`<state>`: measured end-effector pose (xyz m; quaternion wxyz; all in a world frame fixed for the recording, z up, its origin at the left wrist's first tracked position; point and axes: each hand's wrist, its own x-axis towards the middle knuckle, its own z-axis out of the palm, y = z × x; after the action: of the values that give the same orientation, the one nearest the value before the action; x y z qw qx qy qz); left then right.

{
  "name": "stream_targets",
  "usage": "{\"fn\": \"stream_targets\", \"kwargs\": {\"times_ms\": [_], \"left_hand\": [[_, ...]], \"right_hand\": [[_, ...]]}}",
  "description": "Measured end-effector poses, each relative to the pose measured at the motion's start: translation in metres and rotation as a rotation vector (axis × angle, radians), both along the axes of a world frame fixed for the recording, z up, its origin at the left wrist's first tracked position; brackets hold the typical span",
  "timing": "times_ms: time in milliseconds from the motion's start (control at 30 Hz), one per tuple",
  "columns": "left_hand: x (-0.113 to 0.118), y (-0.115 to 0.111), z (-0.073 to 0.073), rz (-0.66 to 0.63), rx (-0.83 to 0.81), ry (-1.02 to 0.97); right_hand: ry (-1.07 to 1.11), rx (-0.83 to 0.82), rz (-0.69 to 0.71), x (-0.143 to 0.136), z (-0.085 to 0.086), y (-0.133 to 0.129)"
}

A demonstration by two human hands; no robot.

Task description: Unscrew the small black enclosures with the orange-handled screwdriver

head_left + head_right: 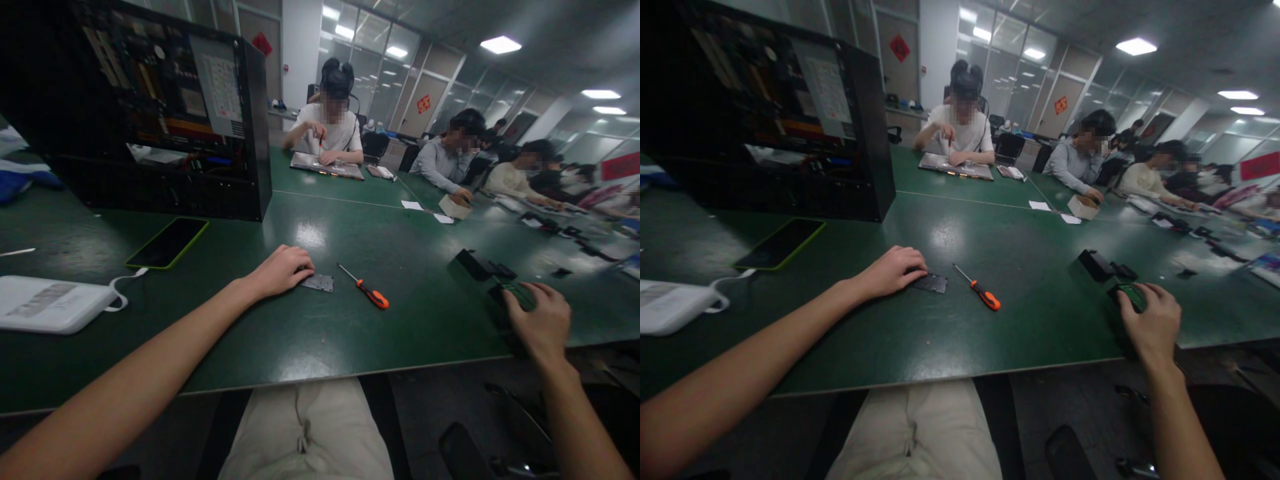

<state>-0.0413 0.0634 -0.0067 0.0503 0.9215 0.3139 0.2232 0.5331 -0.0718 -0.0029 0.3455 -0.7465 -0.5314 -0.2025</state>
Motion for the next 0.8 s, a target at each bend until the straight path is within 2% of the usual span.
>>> {"fn": "stream_targets", "kwargs": {"times_ms": [67,167,200,233,300,367,433,533,633,733,800], "left_hand": [[0.005,-0.007,0.004,-0.047,0.014,-0.017],[0.017,-0.022,0.010,-0.197,0.104,-0.099],[0.021,-0.029,0.012,-0.248,0.155,-0.125],[0.026,-0.035,0.014,-0.297,0.214,-0.145],[0.035,-0.048,0.017,-0.326,0.350,-0.199],[0.041,-0.057,0.020,-0.330,0.454,-0.284],[0.042,-0.062,0.022,-0.341,0.524,-0.327],[0.038,-0.063,0.025,-0.344,0.585,-0.360],[0.035,-0.060,0.027,-0.290,0.601,-0.375],[0.034,-0.057,0.025,-0.224,0.568,-0.355],[0.033,-0.054,0.022,-0.199,0.524,-0.329]], "right_hand": [[0.020,0.020,0.130,-0.040,0.007,0.001],[0.095,-0.097,0.385,-0.120,0.018,-0.001],[0.139,-0.178,0.503,-0.149,0.022,-0.002],[0.281,-0.310,0.678,-0.178,0.027,-0.003],[0.464,-0.515,0.923,-0.230,0.037,-0.001],[0.549,-0.652,1.090,-0.268,0.046,0.004],[0.625,-0.751,1.217,-0.292,0.051,0.012],[0.851,-0.869,1.346,-0.307,0.048,0.025],[1.014,-0.910,1.367,-0.305,0.040,0.029],[0.905,-0.860,1.238,-0.274,0.040,0.024],[0.717,-0.792,1.026,-0.227,0.044,0.018]]}}
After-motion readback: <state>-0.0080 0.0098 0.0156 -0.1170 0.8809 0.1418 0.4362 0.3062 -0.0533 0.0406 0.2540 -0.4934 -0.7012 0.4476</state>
